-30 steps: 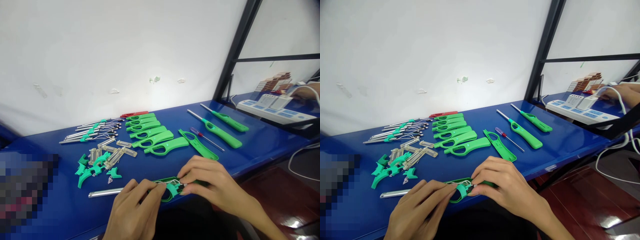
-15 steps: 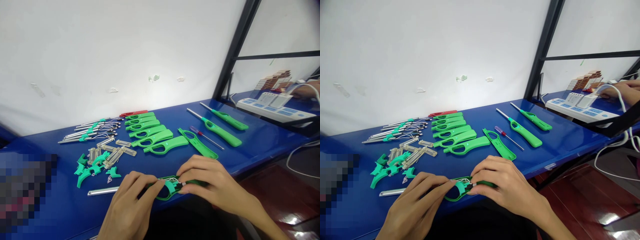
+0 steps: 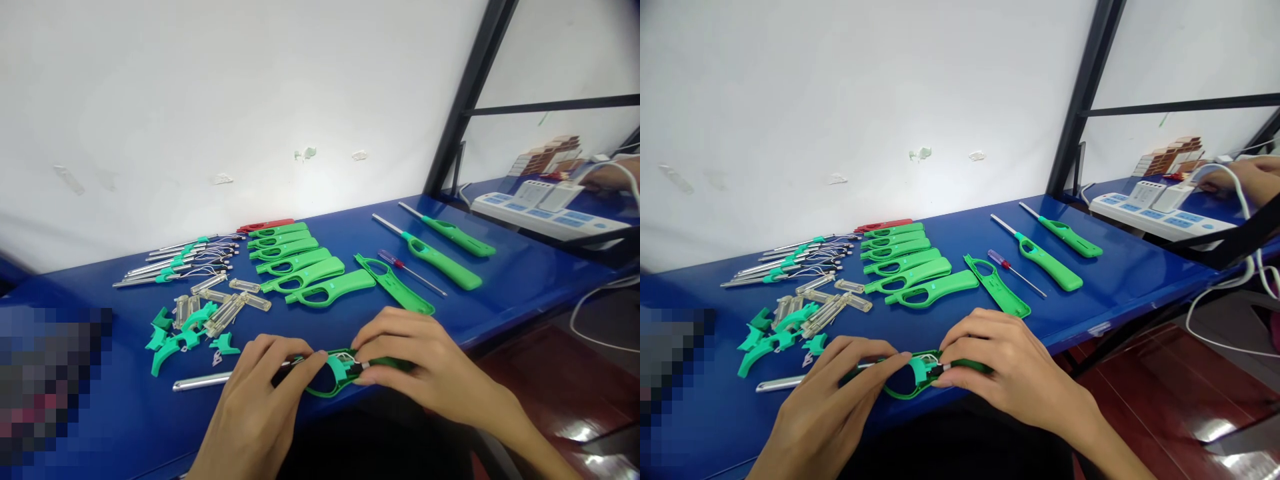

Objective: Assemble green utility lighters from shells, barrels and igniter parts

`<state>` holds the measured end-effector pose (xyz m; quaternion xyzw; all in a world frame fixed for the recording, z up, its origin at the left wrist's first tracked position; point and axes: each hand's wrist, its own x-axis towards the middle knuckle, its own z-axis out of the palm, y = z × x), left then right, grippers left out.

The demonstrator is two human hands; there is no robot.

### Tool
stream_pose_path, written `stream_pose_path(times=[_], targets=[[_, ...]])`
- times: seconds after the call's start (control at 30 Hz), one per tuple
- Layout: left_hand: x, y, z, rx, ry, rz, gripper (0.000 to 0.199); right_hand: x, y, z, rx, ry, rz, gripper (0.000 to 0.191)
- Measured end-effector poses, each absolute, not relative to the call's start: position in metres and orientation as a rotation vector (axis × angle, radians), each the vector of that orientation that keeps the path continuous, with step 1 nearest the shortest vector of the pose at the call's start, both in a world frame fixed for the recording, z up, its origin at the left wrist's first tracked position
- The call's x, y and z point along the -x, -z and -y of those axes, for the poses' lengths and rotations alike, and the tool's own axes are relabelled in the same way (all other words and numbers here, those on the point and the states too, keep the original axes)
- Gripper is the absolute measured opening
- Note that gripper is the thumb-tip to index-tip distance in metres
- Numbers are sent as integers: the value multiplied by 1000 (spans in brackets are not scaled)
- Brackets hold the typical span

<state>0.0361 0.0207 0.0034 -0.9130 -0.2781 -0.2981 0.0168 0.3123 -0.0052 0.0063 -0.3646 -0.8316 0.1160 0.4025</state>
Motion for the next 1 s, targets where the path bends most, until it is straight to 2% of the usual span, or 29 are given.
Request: stream_pose_path(times=[1.0], targets=[[-42,-8,-19,2864,972,891,41,-313,-5,5,927,-287,2086,12]])
